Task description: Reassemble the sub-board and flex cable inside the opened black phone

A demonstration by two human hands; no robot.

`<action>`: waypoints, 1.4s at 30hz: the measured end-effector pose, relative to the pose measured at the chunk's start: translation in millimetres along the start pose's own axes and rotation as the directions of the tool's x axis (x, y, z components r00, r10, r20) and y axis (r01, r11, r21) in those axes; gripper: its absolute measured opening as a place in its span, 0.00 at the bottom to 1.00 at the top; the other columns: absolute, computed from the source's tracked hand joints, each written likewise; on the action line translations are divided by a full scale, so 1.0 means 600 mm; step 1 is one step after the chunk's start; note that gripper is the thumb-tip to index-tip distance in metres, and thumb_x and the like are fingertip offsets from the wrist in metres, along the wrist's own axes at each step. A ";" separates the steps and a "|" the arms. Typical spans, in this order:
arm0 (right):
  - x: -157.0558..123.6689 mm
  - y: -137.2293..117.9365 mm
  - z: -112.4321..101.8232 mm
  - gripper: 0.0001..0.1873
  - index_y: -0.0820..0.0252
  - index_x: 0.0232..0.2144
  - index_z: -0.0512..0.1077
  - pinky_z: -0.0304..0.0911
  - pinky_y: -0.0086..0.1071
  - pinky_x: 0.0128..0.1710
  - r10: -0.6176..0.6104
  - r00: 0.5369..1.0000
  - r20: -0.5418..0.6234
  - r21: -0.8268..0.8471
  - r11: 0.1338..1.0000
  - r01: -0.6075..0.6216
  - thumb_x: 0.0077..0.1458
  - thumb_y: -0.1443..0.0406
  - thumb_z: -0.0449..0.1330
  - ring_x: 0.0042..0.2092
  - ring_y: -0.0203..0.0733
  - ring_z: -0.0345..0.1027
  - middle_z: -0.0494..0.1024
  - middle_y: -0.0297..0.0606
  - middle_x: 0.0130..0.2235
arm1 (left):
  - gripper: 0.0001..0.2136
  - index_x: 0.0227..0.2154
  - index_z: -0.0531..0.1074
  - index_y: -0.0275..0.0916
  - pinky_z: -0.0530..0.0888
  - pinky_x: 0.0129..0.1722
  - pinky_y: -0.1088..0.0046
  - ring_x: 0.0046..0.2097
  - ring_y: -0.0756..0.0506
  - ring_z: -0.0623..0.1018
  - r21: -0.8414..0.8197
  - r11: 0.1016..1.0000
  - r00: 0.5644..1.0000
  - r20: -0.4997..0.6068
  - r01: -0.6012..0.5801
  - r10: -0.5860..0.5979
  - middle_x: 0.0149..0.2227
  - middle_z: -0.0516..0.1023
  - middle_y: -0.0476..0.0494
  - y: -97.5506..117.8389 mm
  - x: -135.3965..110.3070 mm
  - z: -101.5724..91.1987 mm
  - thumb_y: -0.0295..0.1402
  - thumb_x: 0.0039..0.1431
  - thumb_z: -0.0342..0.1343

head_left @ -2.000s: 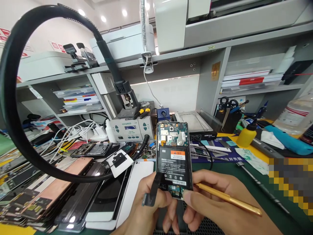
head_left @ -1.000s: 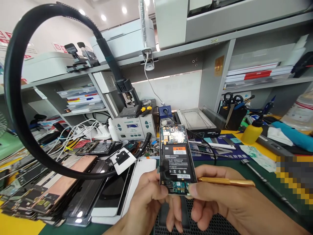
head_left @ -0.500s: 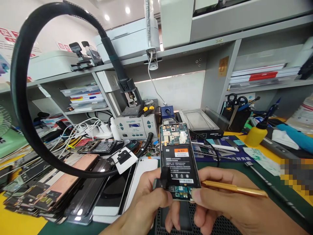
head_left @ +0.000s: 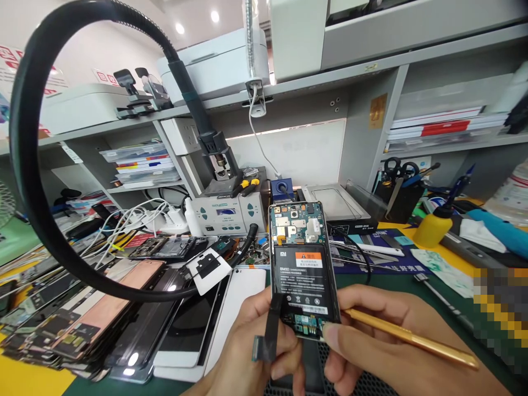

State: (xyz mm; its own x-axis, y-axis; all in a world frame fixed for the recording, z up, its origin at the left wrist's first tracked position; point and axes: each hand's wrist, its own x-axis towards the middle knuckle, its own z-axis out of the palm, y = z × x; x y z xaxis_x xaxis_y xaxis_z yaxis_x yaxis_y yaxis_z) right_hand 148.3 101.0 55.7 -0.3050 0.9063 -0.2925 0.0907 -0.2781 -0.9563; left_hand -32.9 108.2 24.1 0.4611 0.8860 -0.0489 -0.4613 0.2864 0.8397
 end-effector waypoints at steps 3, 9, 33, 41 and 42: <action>-0.001 -0.002 0.002 0.06 0.60 0.30 0.79 0.72 0.29 0.29 0.016 1.000 -0.015 0.008 1.000 -0.016 0.54 0.62 0.66 0.27 0.42 0.78 0.83 0.36 0.23 | 0.09 0.35 0.74 0.37 0.71 0.19 0.80 0.18 0.55 0.52 -0.002 1.000 1.000 -0.010 -0.003 0.003 0.17 0.56 0.59 -0.003 0.000 -0.002 0.27 0.51 0.53; 0.003 0.003 0.001 0.05 0.59 0.33 0.80 0.72 0.28 0.29 0.046 0.999 -0.009 0.051 0.998 -0.046 0.52 0.64 0.69 0.27 0.42 0.78 0.83 0.36 0.23 | 0.09 0.37 0.75 0.36 0.70 0.19 0.81 0.18 0.55 0.51 0.008 1.000 1.000 -0.009 -0.010 0.010 0.18 0.56 0.59 -0.003 -0.002 -0.003 0.28 0.53 0.54; 0.004 -0.016 -0.010 0.05 0.62 0.32 0.81 0.72 0.29 0.31 0.000 0.996 0.085 0.281 0.959 -0.024 0.54 0.65 0.68 0.28 0.39 0.76 0.82 0.38 0.25 | 0.22 0.46 0.78 0.33 0.70 0.19 0.78 0.17 0.54 0.64 0.143 0.985 0.990 0.121 -0.093 0.076 0.18 0.67 0.52 0.016 -0.003 -0.014 0.28 0.45 0.55; 0.011 -0.004 -0.011 0.08 0.62 0.38 0.83 0.71 0.29 0.30 -0.053 0.994 0.100 0.254 0.967 0.026 0.57 0.64 0.67 0.28 0.38 0.75 0.82 0.38 0.25 | 0.23 0.45 0.78 0.29 0.67 0.17 0.77 0.17 0.50 0.68 0.159 0.981 0.987 0.134 -0.111 0.090 0.19 0.73 0.46 0.020 0.006 -0.020 0.30 0.45 0.51; 0.011 -0.005 -0.011 0.09 0.62 0.38 0.83 0.71 0.30 0.30 -0.056 0.994 0.093 0.244 0.969 0.031 0.57 0.63 0.68 0.28 0.39 0.75 0.82 0.39 0.25 | 0.22 0.44 0.78 0.29 0.67 0.17 0.78 0.17 0.50 0.68 0.166 0.980 0.987 0.132 -0.112 0.091 0.19 0.73 0.46 0.021 0.005 -0.020 0.30 0.46 0.51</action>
State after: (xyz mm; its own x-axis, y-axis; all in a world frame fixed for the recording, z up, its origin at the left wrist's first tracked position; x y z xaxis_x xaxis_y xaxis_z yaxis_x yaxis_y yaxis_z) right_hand 152.3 109.7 56.4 -0.3967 0.8868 -0.2372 -0.1534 -0.3188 -0.9353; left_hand -46.3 118.5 27.8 0.5133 0.8525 0.0992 -0.3778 0.1207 0.9180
